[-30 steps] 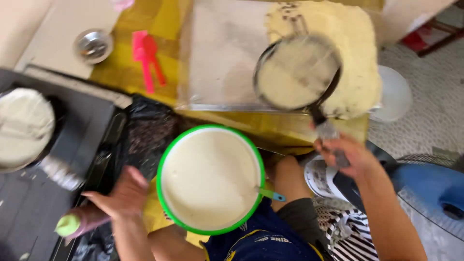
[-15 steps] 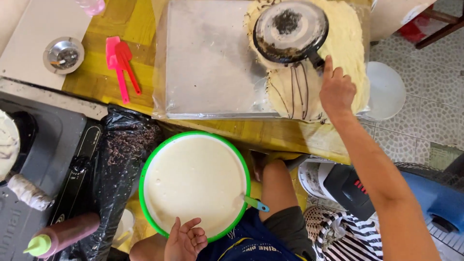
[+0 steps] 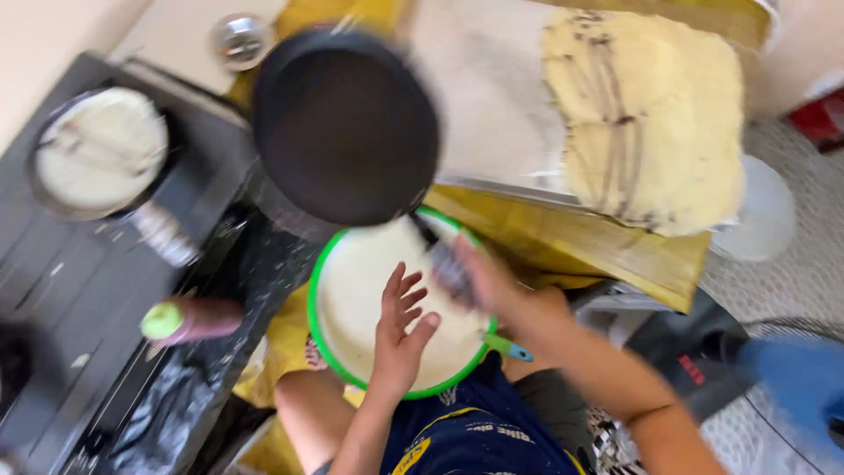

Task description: Cooking crepes by pouring batter into pans, spreading it, applying toppings, and stacking the finished products.

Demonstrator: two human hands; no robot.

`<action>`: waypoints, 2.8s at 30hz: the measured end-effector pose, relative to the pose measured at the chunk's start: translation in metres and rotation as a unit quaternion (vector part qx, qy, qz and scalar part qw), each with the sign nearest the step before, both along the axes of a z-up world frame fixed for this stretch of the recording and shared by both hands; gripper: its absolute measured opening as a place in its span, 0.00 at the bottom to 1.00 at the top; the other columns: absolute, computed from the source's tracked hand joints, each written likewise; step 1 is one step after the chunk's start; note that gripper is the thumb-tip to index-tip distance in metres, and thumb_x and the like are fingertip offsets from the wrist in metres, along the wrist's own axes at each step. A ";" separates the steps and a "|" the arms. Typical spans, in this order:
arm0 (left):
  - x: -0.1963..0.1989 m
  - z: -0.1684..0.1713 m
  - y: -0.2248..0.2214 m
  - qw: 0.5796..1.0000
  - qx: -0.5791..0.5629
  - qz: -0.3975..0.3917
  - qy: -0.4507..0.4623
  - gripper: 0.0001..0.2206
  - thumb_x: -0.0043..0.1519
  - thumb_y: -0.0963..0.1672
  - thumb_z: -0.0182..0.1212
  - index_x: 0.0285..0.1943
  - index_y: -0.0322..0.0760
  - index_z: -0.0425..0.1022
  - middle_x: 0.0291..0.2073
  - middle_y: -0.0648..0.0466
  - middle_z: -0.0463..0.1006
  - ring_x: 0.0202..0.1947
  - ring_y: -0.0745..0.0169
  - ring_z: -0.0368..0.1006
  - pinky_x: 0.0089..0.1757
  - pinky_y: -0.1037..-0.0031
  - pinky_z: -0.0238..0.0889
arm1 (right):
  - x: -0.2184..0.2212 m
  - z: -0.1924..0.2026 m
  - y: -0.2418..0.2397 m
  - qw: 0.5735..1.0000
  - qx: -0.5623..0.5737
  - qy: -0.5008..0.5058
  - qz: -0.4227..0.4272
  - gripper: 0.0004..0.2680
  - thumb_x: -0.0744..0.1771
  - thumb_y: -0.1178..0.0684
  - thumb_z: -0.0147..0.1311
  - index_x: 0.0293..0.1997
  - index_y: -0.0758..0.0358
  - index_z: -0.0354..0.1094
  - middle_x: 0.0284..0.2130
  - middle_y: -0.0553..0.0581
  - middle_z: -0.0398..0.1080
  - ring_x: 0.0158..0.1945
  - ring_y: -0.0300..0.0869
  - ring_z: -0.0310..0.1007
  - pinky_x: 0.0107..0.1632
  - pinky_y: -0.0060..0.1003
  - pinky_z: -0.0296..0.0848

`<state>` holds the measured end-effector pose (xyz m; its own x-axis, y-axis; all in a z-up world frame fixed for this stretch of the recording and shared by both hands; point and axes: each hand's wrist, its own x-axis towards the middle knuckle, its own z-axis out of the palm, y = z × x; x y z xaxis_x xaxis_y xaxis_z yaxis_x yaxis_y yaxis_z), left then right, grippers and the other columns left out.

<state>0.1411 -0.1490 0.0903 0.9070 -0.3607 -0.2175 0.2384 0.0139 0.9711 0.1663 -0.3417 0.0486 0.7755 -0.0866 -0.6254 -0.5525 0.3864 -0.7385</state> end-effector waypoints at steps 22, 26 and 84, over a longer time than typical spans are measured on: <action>-0.181 -0.020 0.263 0.874 0.146 0.431 0.169 0.16 0.58 0.46 0.65 0.19 0.36 0.69 0.09 0.50 0.71 0.12 0.65 0.63 0.22 0.72 0.57 | 0.099 -0.026 0.297 0.912 -0.254 -0.301 0.112 0.33 0.55 0.43 0.74 0.61 0.53 0.52 0.49 0.52 0.74 0.47 0.44 0.77 0.51 0.36 0.73; -0.167 -0.050 0.218 0.933 0.106 0.261 0.226 0.20 0.61 0.50 0.64 0.19 0.38 0.68 0.09 0.51 0.70 0.10 0.65 0.64 0.20 0.73 0.60 | 0.051 0.127 0.201 0.732 -0.489 -0.160 0.446 0.29 0.57 0.37 0.64 0.58 0.56 0.54 0.50 0.62 0.72 0.49 0.54 0.76 0.48 0.45 0.72; -0.129 -0.074 0.184 0.937 0.295 0.126 0.140 0.22 0.57 0.56 0.69 0.16 0.44 0.73 0.07 0.55 0.74 0.16 0.60 0.76 0.31 0.75 0.68 | -0.154 -0.016 -0.005 0.455 -0.796 -0.081 0.392 0.11 0.67 0.49 0.51 0.35 0.64 0.80 0.28 0.63 0.78 0.33 0.56 0.77 0.40 0.51 0.70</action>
<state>0.0121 0.0347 0.0164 0.8249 0.1158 -0.5533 0.5461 -0.4159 0.7271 0.0124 -0.3462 0.0323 0.9828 0.0127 -0.1842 0.0512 -0.9772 0.2061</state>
